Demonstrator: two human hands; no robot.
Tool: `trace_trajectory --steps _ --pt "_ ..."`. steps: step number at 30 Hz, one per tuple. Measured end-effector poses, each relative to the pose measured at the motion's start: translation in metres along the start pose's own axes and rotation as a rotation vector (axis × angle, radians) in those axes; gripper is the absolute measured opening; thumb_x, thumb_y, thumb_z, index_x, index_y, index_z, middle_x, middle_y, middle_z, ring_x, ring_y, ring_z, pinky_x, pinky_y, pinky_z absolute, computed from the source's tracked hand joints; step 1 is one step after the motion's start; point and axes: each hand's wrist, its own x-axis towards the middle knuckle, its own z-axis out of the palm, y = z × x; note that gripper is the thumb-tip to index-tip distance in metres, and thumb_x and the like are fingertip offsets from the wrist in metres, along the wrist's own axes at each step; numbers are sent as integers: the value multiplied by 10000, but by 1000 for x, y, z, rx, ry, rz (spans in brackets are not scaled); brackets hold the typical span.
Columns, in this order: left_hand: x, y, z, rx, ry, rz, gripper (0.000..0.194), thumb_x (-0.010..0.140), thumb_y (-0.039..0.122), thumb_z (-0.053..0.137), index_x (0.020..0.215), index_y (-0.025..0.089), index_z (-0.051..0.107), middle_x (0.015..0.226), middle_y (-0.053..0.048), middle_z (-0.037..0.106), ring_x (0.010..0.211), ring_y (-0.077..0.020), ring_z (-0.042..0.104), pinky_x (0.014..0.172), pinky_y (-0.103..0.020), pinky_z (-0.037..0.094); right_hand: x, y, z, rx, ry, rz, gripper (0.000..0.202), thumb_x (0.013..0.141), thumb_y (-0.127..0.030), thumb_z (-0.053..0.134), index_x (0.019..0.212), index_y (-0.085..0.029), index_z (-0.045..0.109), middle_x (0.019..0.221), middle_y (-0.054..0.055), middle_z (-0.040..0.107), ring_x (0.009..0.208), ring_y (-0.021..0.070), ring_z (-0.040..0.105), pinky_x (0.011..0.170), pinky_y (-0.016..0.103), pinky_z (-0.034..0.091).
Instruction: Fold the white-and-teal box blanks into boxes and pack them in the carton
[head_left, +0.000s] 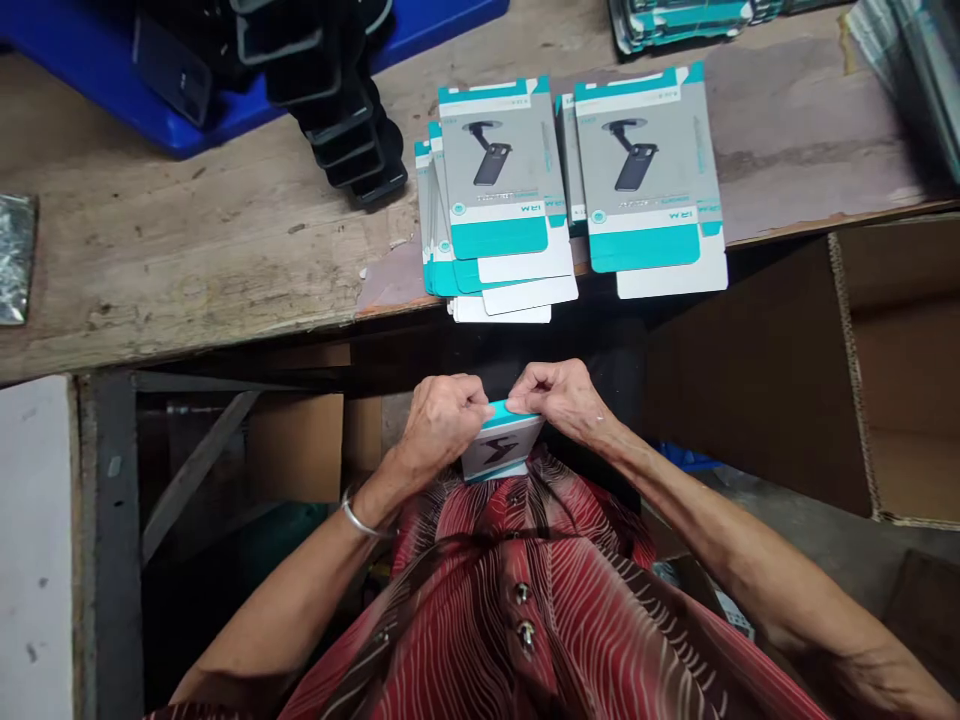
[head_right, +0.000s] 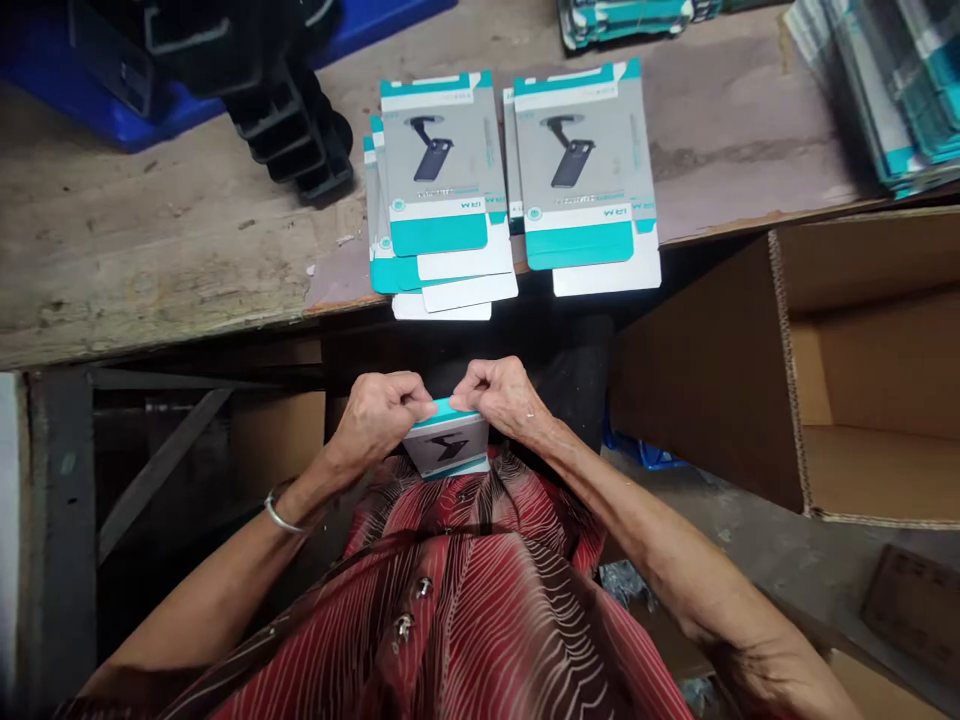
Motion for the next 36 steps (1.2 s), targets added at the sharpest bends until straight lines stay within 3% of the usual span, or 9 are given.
trace_trajectory --steps 5,8,12,17,20,25,31,33,36 --pt "14 4 -3 193 -200 90 126 627 134 569 502 146 564 447 47 406 477 -86 340 495 -250 239 -3 10 -3 50 -8 49 225 477 -279 799 555 -133 647 537 0 610 514 106 494 493 235 371" --pt "10 -4 -1 116 -218 220 158 697 179 577 546 141 606 515 24 520 507 -90 419 525 -236 310 -16 12 -9 -28 44 -23 196 585 -326 750 601 -145 678 579 -3 618 557 113 503 532 243 380" --pt "-3 -9 -11 -101 -369 311 227 820 252 525 730 154 709 664 2 654 582 -94 540 572 -203 404 -37 9 -17 -33 -120 -50 240 742 -377 645 704 -159 737 792 31 698 729 153 597 682 271 445" --pt "-3 1 -29 53 -565 336 193 758 154 518 758 152 711 631 12 646 554 -89 540 532 -195 386 -46 6 -8 -48 -69 -11 207 704 -357 694 681 -155 735 726 34 702 685 160 606 653 277 456" --pt "-7 -1 -23 274 -477 452 186 723 102 481 615 145 626 527 20 565 474 -82 464 476 -209 321 -51 10 4 -142 16 -107 211 734 -336 668 625 -159 700 643 29 673 605 144 578 590 268 433" --pt "-14 -18 -8 533 -118 774 218 739 81 411 607 154 568 563 -20 564 499 -122 472 456 -237 319 -46 16 14 -273 187 -273 247 765 -337 624 582 -173 652 609 17 631 576 127 528 577 265 398" --pt "-12 -19 -27 137 -260 501 328 927 272 400 820 166 691 767 -18 707 666 -115 630 652 -213 494 -36 20 27 167 231 -19 413 782 -539 596 611 -166 646 544 -8 557 526 121 479 514 252 367" --pt "-19 -17 -32 131 -300 490 334 934 357 421 901 168 694 825 -26 719 724 -139 655 685 -236 510 -38 24 31 271 219 -36 532 836 -631 478 724 -158 696 687 48 653 639 168 576 596 280 445" --pt "-35 -22 -28 238 -179 513 446 834 504 570 1138 181 625 985 -62 722 861 -207 682 733 -294 531 -42 30 31 353 95 -172 715 825 -763 333 994 -176 706 1021 111 692 918 250 635 764 351 502"
